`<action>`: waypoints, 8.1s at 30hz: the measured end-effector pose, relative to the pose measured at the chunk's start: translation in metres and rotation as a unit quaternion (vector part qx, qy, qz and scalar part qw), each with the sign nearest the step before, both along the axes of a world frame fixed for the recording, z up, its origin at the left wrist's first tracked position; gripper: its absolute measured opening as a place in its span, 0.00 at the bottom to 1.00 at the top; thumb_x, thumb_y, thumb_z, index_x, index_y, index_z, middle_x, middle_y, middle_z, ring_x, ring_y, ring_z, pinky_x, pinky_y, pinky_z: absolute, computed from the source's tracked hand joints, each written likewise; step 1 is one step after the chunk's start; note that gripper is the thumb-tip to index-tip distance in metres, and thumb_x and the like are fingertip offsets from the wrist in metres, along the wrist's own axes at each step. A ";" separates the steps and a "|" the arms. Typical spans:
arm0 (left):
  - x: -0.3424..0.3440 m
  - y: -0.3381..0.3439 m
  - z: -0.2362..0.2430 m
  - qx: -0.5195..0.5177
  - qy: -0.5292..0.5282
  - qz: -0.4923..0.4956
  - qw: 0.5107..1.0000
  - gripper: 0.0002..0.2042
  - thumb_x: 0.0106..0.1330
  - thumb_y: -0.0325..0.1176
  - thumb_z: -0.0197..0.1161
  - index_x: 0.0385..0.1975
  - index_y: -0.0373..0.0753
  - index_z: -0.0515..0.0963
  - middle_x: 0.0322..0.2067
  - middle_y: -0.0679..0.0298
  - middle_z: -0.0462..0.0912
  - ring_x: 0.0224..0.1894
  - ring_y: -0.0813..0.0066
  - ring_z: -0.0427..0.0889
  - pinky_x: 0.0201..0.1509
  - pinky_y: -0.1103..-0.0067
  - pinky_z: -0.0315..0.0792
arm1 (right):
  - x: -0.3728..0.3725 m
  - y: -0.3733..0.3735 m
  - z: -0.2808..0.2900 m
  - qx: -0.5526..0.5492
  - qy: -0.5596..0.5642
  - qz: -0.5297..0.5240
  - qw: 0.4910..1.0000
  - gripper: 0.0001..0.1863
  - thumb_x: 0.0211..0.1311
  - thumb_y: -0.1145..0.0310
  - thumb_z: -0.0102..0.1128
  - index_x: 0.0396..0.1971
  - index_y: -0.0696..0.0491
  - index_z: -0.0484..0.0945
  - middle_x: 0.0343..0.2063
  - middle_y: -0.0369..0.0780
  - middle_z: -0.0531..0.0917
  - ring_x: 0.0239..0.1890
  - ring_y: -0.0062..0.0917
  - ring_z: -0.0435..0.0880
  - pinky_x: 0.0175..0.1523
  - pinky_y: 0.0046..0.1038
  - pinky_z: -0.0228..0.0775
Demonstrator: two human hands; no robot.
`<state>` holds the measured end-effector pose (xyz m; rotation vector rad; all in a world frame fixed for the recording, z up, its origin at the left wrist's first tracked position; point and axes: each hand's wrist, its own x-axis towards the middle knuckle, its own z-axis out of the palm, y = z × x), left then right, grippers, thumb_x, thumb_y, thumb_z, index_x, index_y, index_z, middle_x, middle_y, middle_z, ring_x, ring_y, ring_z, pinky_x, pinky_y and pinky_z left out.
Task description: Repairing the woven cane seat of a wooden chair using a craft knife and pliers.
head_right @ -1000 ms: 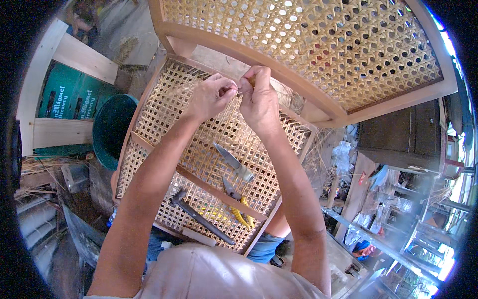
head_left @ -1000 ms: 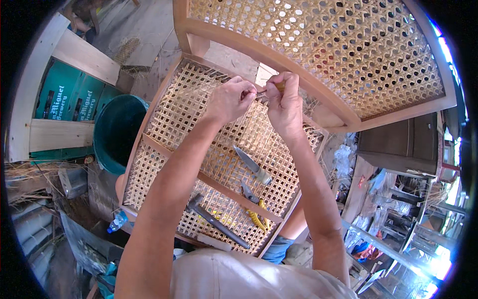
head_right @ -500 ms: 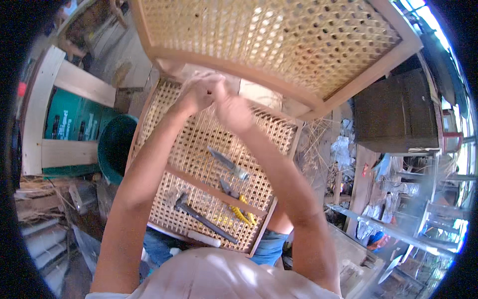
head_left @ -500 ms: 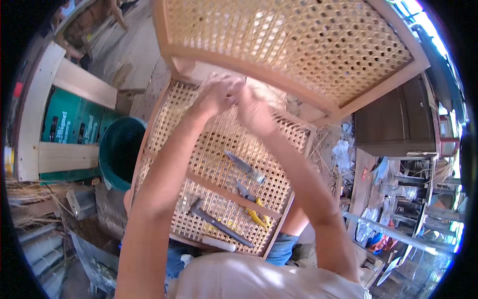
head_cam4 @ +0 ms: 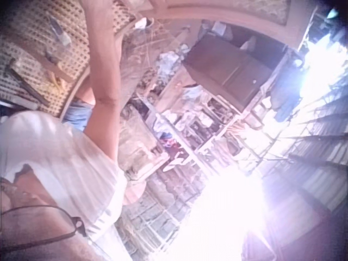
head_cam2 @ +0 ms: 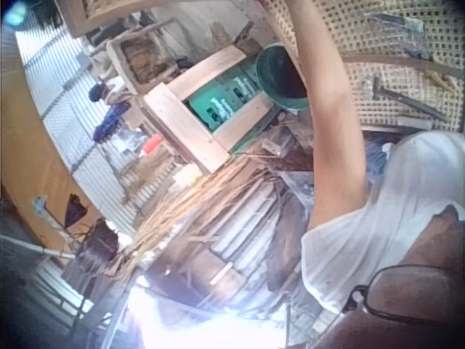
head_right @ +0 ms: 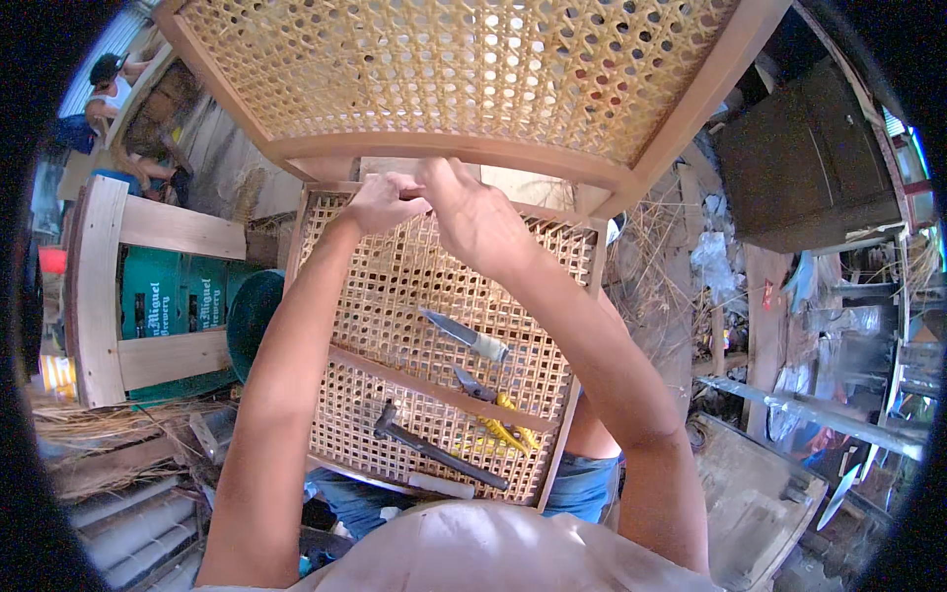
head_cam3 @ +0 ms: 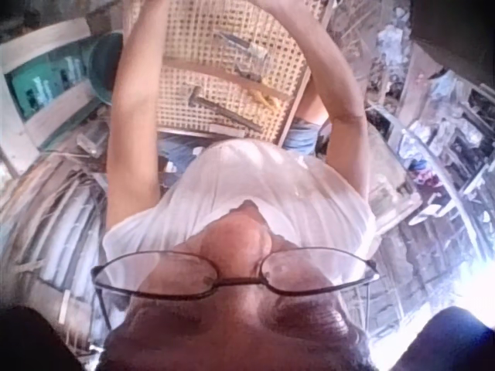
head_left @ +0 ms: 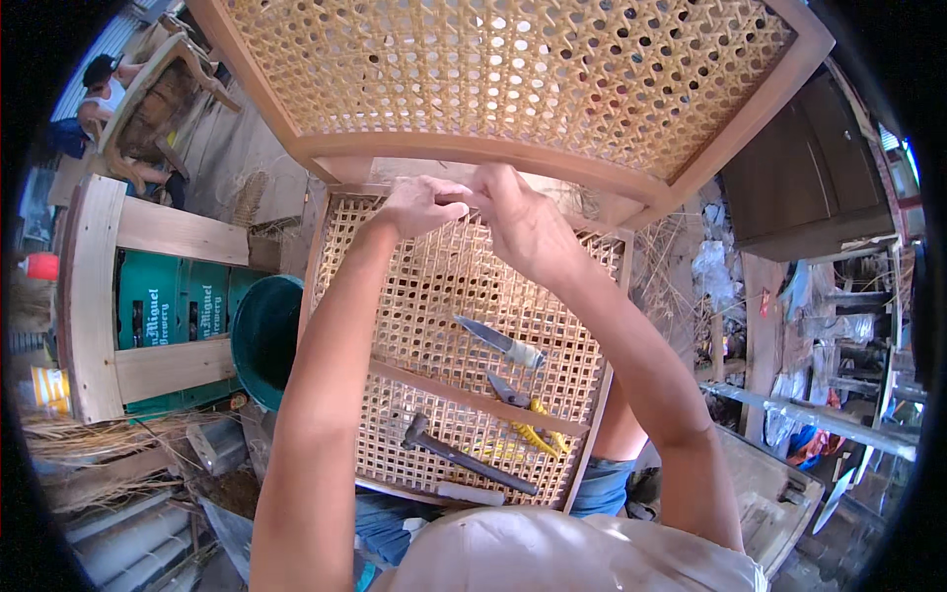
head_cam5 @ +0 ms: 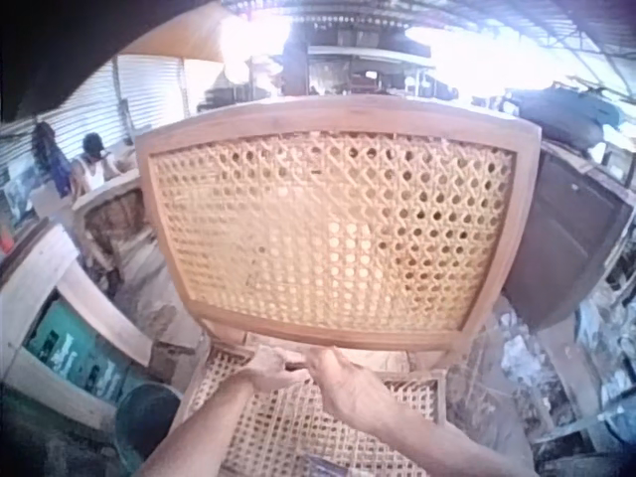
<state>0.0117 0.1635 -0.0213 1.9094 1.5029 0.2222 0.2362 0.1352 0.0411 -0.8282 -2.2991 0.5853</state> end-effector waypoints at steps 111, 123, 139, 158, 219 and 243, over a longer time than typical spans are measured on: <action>0.080 -0.062 -0.037 0.260 -0.057 0.278 0.923 0.03 0.66 0.36 0.69 0.37 0.49 0.85 0.36 0.64 0.84 0.41 0.62 0.84 0.45 0.68 0.79 | 0.007 -0.024 -0.075 -0.078 -0.103 -0.192 0.973 0.25 0.55 0.69 0.65 0.56 0.47 0.81 0.50 0.39 0.84 0.39 0.38 0.89 0.43 0.38 0.83; 0.069 -0.058 -0.047 0.326 -0.082 0.215 0.917 0.04 0.70 0.33 0.65 0.39 0.41 0.83 0.34 0.58 0.82 0.35 0.59 0.83 0.41 0.66 0.77 | 0.010 -0.018 -0.072 -0.088 -0.149 -0.141 0.975 0.29 0.54 0.68 0.68 0.60 0.50 0.79 0.49 0.41 0.81 0.44 0.38 0.87 0.45 0.40 0.82; 0.071 -0.051 -0.009 0.251 0.082 0.137 0.955 0.05 0.67 0.34 0.65 0.37 0.42 0.80 0.39 0.55 0.86 0.39 0.48 0.86 0.42 0.60 0.80 | 0.047 -0.006 -0.095 -0.136 0.099 -0.090 0.982 0.19 0.53 0.75 0.65 0.47 0.57 0.85 0.39 0.49 0.85 0.42 0.43 0.86 0.50 0.37 0.79; 0.062 -0.058 -0.002 0.259 0.143 0.024 0.955 0.10 0.70 0.31 0.60 0.47 0.39 0.83 0.43 0.51 0.87 0.42 0.50 0.87 0.48 0.60 0.82 | 0.057 -0.004 -0.087 -0.295 0.158 -0.080 0.939 0.18 0.59 0.72 0.73 0.49 0.59 0.84 0.39 0.44 0.87 0.40 0.27 0.86 0.47 0.29 0.78; 0.092 -0.047 -0.045 0.354 -0.217 0.160 0.895 0.04 0.69 0.26 0.59 0.38 0.36 0.80 0.39 0.51 0.83 0.46 0.48 0.82 0.51 0.60 0.77 | 0.008 -0.002 -0.058 0.090 -0.043 -0.096 0.990 0.16 0.63 0.78 0.54 0.50 0.55 0.66 0.37 0.51 0.82 0.35 0.53 0.86 0.39 0.51 0.79; 0.103 -0.048 -0.048 0.331 -0.130 0.130 0.925 0.04 0.69 0.31 0.64 0.37 0.38 0.80 0.36 0.54 0.81 0.42 0.50 0.80 0.48 0.61 0.75 | 0.055 -0.033 -0.071 -0.030 -0.161 -0.186 0.969 0.28 0.56 0.68 0.64 0.60 0.48 0.77 0.39 0.42 0.85 0.37 0.39 0.88 0.40 0.40 0.82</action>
